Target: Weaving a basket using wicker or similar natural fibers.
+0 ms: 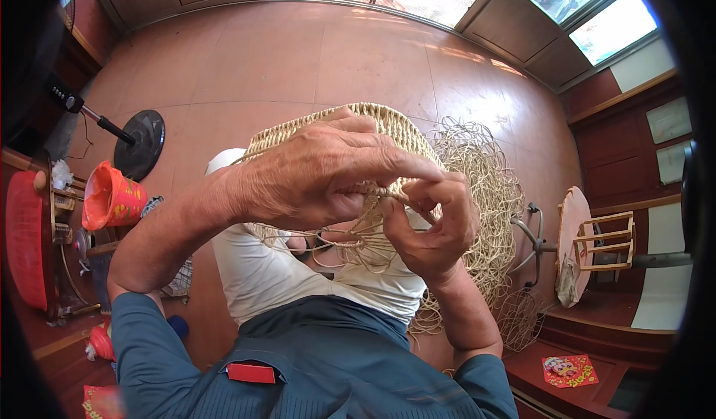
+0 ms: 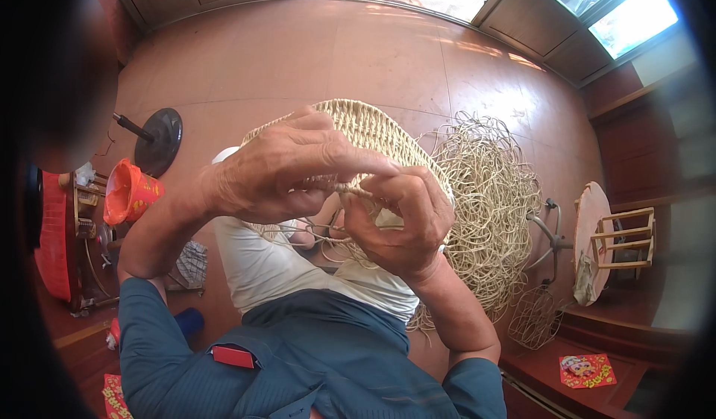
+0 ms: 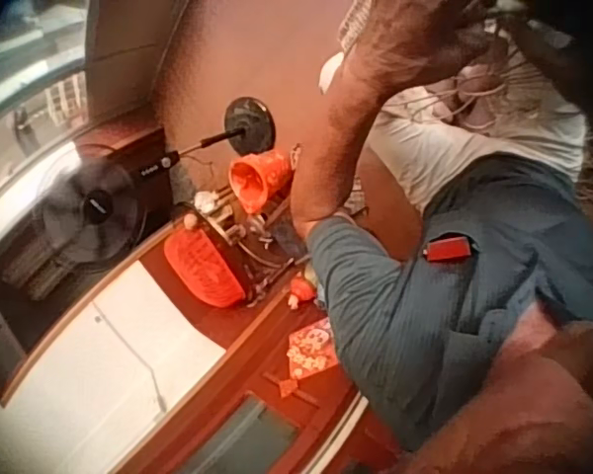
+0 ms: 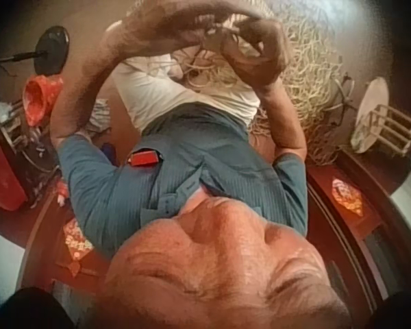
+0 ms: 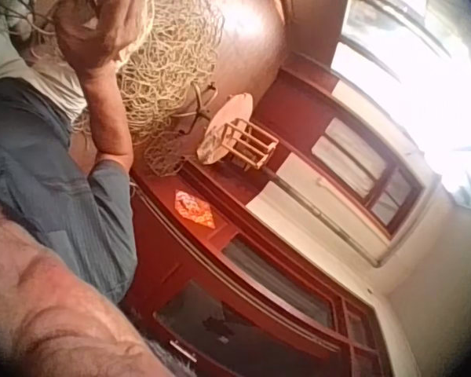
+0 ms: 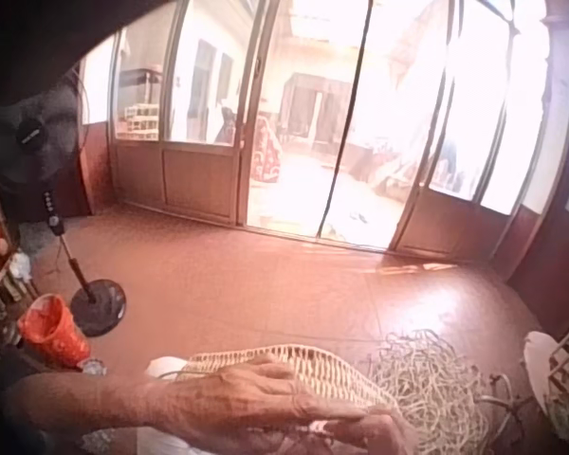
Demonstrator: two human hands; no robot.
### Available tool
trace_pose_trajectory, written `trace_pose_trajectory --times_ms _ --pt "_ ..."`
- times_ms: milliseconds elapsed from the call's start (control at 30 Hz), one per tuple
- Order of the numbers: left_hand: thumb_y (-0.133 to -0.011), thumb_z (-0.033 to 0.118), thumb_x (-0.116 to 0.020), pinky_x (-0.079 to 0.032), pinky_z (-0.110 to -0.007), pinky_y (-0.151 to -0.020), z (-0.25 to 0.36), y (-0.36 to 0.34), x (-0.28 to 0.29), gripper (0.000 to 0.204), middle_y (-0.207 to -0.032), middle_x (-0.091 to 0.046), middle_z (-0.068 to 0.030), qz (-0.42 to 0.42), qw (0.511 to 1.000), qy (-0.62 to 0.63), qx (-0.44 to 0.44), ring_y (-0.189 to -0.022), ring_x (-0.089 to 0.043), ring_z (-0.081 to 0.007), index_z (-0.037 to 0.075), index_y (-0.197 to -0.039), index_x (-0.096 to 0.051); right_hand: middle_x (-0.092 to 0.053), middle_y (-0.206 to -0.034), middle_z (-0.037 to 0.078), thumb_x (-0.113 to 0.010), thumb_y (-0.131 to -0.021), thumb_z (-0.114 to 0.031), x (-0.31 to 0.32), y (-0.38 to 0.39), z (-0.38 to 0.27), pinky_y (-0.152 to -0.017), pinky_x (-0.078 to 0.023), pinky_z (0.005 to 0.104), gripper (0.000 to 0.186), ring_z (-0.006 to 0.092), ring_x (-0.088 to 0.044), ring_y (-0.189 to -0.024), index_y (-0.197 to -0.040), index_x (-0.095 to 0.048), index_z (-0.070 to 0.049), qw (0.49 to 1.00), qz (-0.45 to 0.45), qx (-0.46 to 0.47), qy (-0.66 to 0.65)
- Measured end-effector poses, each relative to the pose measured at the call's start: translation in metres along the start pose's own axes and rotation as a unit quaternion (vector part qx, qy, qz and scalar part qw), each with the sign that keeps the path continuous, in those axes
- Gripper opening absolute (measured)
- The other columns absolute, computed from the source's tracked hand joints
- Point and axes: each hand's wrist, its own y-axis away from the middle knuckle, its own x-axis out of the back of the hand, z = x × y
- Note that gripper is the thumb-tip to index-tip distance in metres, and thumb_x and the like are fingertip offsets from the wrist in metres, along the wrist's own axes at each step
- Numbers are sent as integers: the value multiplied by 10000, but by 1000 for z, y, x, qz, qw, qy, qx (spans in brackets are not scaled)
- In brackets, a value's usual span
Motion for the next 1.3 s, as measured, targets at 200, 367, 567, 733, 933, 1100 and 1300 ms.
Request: trace_pose_trajectory --times_ms 200,367,567,733,933,1100,1300 --pt "-818 -37 -761 -544 -436 -984 13 7 3 746 -1146 -776 -47 28 997 0 70 -1001 -689 -274 204 -1519 -670 -659 -820 16 -921 -756 -44 2 -4 3 -542 -507 274 324 125 -636 -652 -1010 -722 -73 999 -13 -28 -13" --pt "-973 111 -775 -530 -459 -989 6 10 21 476 -1170 -739 -136 89 991 -64 77 -1126 -681 -332 100 -1443 -699 -704 -846 24 -913 -759 -32 4 -7 -2 -571 -534 284 309 129 -647 -661 -1034 -777 -58 999 -25 -21 -5" --pt "-992 119 -788 -548 -439 -925 -5 6 22 238 -1089 -735 -97 45 990 -41 125 -1059 -683 -297 79 -1227 -780 -728 -858 26 -901 -757 -20 3 -8 -5 -583 -541 289 294 136 -666 -686 -1026 -790 -59 999 -32 -33 -1" --pt "-950 102 -837 -551 -411 -833 -4 -3 17 195 -987 -697 -77 44 993 -8 111 -966 -679 -276 90 -1138 -790 -727 -853 32 -898 -758 -16 2 -7 -4 -585 -542 291 278 136 -670 -693 -1006 -781 -60 999 -30 -40 -9" --pt "-995 124 -785 -539 -433 -838 -1 -7 18 98 -973 -652 -87 19 995 -30 89 -955 -661 -296 91 -1081 -752 -720 -848 30 -902 -757 -29 2 -7 -3 -586 -538 299 269 149 -666 -682 -984 -764 -70 999 -23 -44 -12" --pt "-939 122 -773 -540 -445 -838 5 -6 19 129 -991 -634 -97 -9 997 -60 52 -950 -653 -329 101 -1057 -726 -713 -842 31 -906 -754 -43 3 -5 -3 -578 -528 309 272 158 -659 -667 -983 -763 -77 999 -26 -43 -5" --pt "-928 97 -757 -551 -451 -806 10 -12 20 103 -966 -617 -101 -34 991 -120 42 -947 -662 -330 97 -1012 -697 -684 -814 28 -911 -757 -53 1 -5 -1 -565 -517 308 292 155 -654 -659 -997 -748 -86 999 -14 -33 -4"
